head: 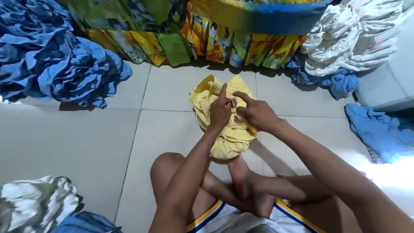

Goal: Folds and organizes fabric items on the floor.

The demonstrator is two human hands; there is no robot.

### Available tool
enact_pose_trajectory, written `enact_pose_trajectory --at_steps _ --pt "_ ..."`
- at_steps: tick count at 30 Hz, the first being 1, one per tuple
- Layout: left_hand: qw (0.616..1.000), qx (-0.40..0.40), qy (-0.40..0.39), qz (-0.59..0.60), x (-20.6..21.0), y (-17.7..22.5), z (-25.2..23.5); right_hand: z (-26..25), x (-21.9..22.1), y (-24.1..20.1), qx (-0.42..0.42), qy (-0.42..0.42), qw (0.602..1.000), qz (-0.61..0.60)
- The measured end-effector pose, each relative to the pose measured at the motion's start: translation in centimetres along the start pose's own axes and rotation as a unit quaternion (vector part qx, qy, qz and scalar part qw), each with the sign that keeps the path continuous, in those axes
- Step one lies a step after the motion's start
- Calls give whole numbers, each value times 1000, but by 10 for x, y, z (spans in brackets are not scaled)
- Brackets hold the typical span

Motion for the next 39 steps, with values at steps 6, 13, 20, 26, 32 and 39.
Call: enact_pose_trajectory --at_steps 6,13,20,26,32,39 --pt "1000 31 4 2 9 15 9 -10 22 6 58 -116 991 20" --pt "998 61 -9 5 21 10 15 -5 36 38 51 42 992 -107" --pt "977 188 79 -64 27 17 29 5 67 64 418 141 744 -501" --pt "965 232 34 -117 23 25 35 11 75 64 479 62 653 -584" --pt "954 101 -221 -177 22 42 7 17 71 60 440 14 624 -646" --pt "916 71 -257 -299 21 58 -4 13 48 40 368 -6 807 -463"
Point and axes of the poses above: each hand's wrist, its own z-axis away from the middle knuckle, its own x-axis out of the palm, y = z × x, the point moved 6 cm from there along -z, towards the middle knuckle, and after that the axes turned 3 degrees about z, right-handed, at the moved point
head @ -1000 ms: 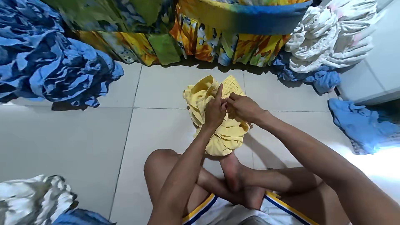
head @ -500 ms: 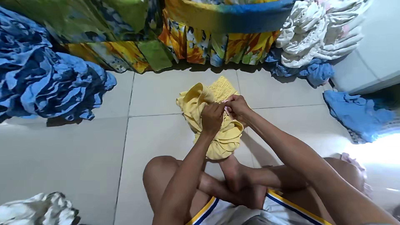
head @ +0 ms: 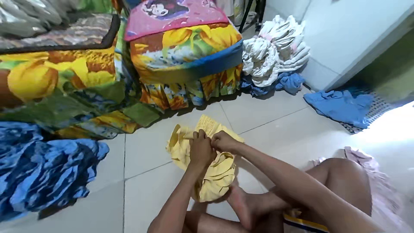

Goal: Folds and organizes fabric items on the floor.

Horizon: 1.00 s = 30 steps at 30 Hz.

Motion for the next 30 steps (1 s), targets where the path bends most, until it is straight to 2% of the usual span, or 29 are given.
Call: enact_pose_trajectory --at_steps 2,4,6,7,8,10,12,13,18,20,24,26,30 --pt "998 -4 56 33 0 -1 8 1 0 -1 -14 28 999 39" --pt "988 23 130 81 6 -8 22 -2 0 5 -9 44 999 -6" --pt "971 55 215 91 18 -20 40 -3 4 18 10 20 988 -153" --pt "967 64 230 89 25 -28 45 -5 8 25 19 -2 968 -249" --pt "969 61 218 100 29 -34 48 -5 13 29 25 -25 945 -326" --pt "974 24 140 174 26 -40 49 -3 19 29 19 -38 929 -367" --pt "966 -23 47 254 26 -38 52 0 26 29 7 -27 933 -358" --pt "962 -35 42 267 26 -36 52 0 28 27 7 -20 934 -356" --pt "945 -108 142 274 35 -28 44 1 31 24 11 -18 937 -348" --pt "947 -111 147 264 35 -24 41 4 30 27 17 -6 940 -340" --pt "977 -61 167 118 11 -17 43 8 33 26 -30 78 947 -309" --pt "979 -47 192 51 1 -25 38 11 33 23 -83 123 959 -240" --pt "981 -109 159 -4 -24 -69 22 57 43 15 -166 186 968 -12"
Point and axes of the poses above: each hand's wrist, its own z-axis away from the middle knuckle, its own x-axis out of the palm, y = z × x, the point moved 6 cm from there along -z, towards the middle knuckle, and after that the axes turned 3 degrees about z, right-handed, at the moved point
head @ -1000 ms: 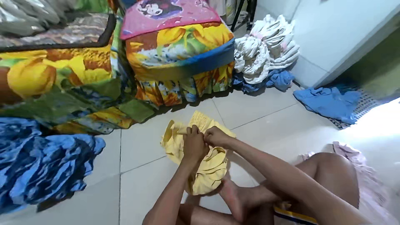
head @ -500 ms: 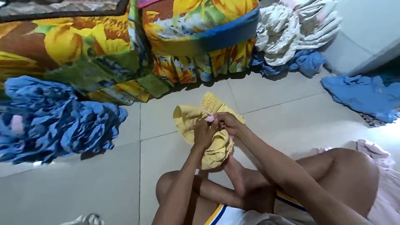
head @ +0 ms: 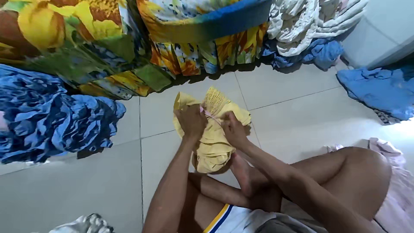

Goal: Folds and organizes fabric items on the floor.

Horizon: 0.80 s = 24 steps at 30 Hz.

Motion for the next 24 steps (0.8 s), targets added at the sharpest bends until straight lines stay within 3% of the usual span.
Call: enact_pose_trajectory --at_steps 2,5,9,11,13,14,16,18,20,21,22,24 --pt "999 -36 -23 -12 3 -30 -19 41 1 2 -25 7 999 32" --pt "992 -105 -72 11 39 -52 -14 88 22 28 45 -6 999 -11" --pt "993 -81 6 89 43 -46 -11 85 14 21 110 -113 983 89" --pt "986 -13 100 136 28 -35 -6 71 -9 3 7 -83 979 187" --pt "962 60 175 202 9 -17 1 54 -20 -14 -130 -39 969 206" --pt "949 81 178 249 0 -6 3 44 -19 -21 -186 -37 967 170" --pt "915 72 111 380 -6 9 0 22 -11 -32 -241 -54 969 22" --pt "834 -8 3 551 11 11 -14 -3 3 -29 -152 -63 970 -177" --pt "759 -78 -88 641 29 11 -26 -20 22 -10 -41 -34 926 -373" --pt "756 -90 -111 639 32 11 -35 -21 25 -3 -4 -13 892 -451" --pt "776 -88 -124 612 33 9 -44 -15 22 1 24 7 864 -502" --pt "830 -78 -135 535 40 3 -62 24 4 -3 59 36 849 -525"
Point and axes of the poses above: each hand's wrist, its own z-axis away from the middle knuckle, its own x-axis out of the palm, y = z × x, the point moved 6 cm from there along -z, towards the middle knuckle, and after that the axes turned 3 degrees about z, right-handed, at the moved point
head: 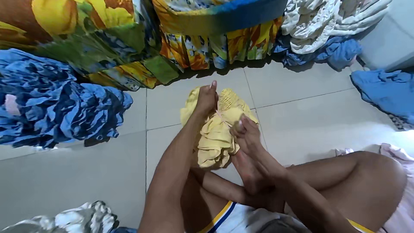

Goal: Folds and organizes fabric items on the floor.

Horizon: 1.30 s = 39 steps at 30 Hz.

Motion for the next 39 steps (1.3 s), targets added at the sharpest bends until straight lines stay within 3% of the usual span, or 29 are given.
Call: enact_pose_trajectory --at_steps 2,4,8,10,13,15,19,22,23,24,25,27,28,29,30,31,33,35,36,39 --pt "999 -10 14 -29 0 -14 -22 51 -19 -25 -13 2 1000 -7" --pt "999 -28 15 -5 30 -41 -23 89 -46 -43 -7 33 999 8" --pt "998 -37 24 35 107 -58 -35 89 -107 -48 79 177 976 95" --pt "999 -8 37 6 131 -47 -39 77 -118 -44 124 209 944 224" --pt "998 17 52 -16 134 -41 -39 67 -106 -47 158 170 835 498" --pt "998 11 64 -9 126 -45 -39 67 -94 -54 158 129 759 619" --pt "998 -12 66 -11 123 -46 -38 54 -77 -69 227 -29 605 763" --pt "998 6 62 -14 125 -45 -39 44 -47 -87 144 -158 505 836" --pt "998 9 60 -16 126 -46 -38 36 -40 -94 90 -190 504 838" --pt "998 8 59 -20 126 -46 -37 23 -34 -100 51 -219 528 819" --pt "998 8 60 -27 125 -43 -39 5 -31 -106 21 -244 581 777" --pt "997 0 67 -31 122 -44 -38 -26 -30 -105 -11 -253 740 623" --pt "997 -6 72 -27 120 -45 -38 -37 -35 -92 3 -217 831 513" --pt "997 -13 80 -17 115 -48 -38 -43 -44 -73 41 -169 895 411" --pt "996 -25 86 4 109 -50 -38 -45 -54 -54 82 -114 924 357" --pt "995 -41 87 36 106 -51 -37 -45 -62 -43 112 -70 924 359" --pt "990 -56 59 119 110 -38 -28 -44 -69 -37 140 -39 879 455" --pt "989 -7 -33 144 129 2 -5 -42 -73 -40 137 -26 829 541" --pt "989 40 -89 111 142 26 9 -43 -76 -43 117 -4 824 555" --pt "967 184 -176 -32 168 59 53 -31 -84 -50 64 59 882 464"
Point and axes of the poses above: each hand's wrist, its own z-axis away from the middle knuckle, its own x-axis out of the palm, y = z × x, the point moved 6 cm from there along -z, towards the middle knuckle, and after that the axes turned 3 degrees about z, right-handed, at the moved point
